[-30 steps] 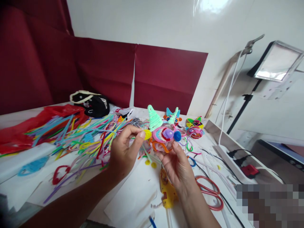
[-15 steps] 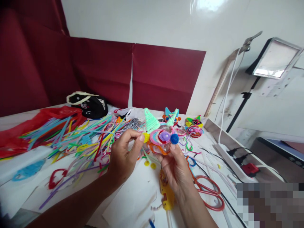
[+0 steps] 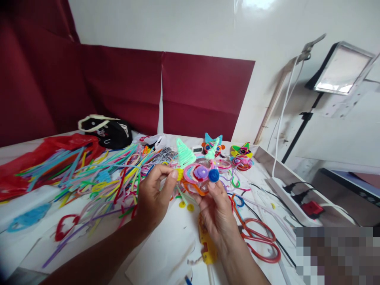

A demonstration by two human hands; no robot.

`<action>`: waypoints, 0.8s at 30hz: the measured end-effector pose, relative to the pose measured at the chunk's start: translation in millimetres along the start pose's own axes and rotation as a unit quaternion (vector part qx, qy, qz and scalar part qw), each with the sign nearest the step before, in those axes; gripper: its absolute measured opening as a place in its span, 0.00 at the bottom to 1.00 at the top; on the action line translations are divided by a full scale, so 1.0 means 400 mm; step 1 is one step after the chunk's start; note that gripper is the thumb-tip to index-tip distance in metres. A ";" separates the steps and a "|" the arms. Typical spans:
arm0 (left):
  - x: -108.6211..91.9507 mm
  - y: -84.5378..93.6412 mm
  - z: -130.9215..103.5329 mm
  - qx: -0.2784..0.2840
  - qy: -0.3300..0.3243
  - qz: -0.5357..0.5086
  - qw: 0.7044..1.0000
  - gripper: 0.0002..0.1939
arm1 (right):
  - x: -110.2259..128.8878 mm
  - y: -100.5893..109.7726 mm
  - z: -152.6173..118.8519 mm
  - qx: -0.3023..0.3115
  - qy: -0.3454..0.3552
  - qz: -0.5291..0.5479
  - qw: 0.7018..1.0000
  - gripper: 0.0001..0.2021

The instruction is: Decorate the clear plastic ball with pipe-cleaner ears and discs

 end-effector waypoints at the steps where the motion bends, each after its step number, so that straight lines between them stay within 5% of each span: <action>1: 0.003 -0.002 -0.001 0.003 0.007 -0.004 1.000 0.06 | -0.001 0.000 0.000 -0.003 0.002 0.000 1.000 0.10; 12: 0.023 -0.013 -0.006 0.037 0.057 -0.045 0.997 0.07 | -0.009 0.011 0.007 0.007 -0.002 -0.002 1.000 0.17; 24: 0.029 -0.017 -0.017 0.058 0.094 -0.105 0.988 0.09 | -0.010 0.005 0.007 0.015 -0.001 0.008 1.000 0.13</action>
Point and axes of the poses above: each hand's wrist, its own z-axis towards the middle knuckle, its own y-axis out of the back of the hand, x = y × z, the point moved 3 cm from there along z, towards the middle knuckle, and after that the axes turned 14 degrees about z, right-handed, at the moved point
